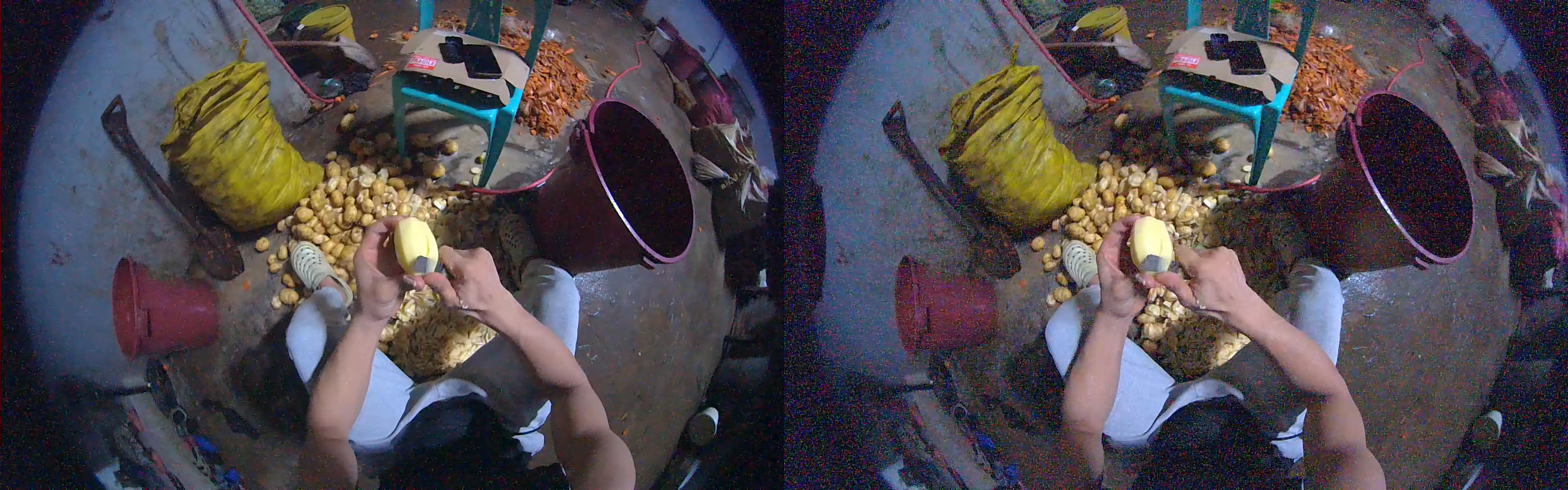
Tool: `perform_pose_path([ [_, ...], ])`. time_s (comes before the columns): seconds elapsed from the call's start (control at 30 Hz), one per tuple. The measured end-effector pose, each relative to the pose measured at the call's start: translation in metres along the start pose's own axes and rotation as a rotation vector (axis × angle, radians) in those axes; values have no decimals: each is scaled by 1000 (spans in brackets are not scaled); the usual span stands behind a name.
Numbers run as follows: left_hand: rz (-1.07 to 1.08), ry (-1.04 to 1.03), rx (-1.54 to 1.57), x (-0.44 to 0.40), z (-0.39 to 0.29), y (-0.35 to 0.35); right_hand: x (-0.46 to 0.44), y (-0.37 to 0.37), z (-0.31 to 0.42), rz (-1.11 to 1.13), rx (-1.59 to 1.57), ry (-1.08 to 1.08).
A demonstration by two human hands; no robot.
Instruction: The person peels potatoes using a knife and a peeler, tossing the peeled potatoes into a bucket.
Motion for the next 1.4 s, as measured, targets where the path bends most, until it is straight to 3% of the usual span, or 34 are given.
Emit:
perform_pose_path([
  [0.07,-47,-57,67,0,-3,2,-1,2,3,1,-44,-4],
  [0.13,-72,-46,115,-1,0,5,-6,6,4,18,-394,-196],
  [0.6,-59,9,22,15,1,31,-17,3,-9,12,-244,-68],
  [0.8,-110,0,12,21,-9,38,-21,-10,-3,51,-279,-148],
  [0.97,-157,75,203,27,-9,49,-27,-34,-20,126,-622,-318],
  [1.07,-180,108,278,28,-17,63,-31,-77,-101,133,-551,-360],
  [1.13,-207,103,270,34,-24,75,-30,-92,-127,-38,-294,-268],
  [1.23,-207,65,335,39,-35,92,-9,-143,-222,362,-253,-690],
  [1.37,-206,-29,259,43,-62,101,70,-185,-296,281,-14,-870],
  [1.4,-245,2,168,45,-65,106,93,-203,-311,392,47,-783],
])
Point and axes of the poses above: each hand's wrist, its own x-axis away from the middle knuckle, its own y-axis out of the back of the hand, z = x × y, the point moved 5 cm from there along -x, towards the middle knuckle, and after that the axes turned 2 degrees about z, right-handed, at the moved point
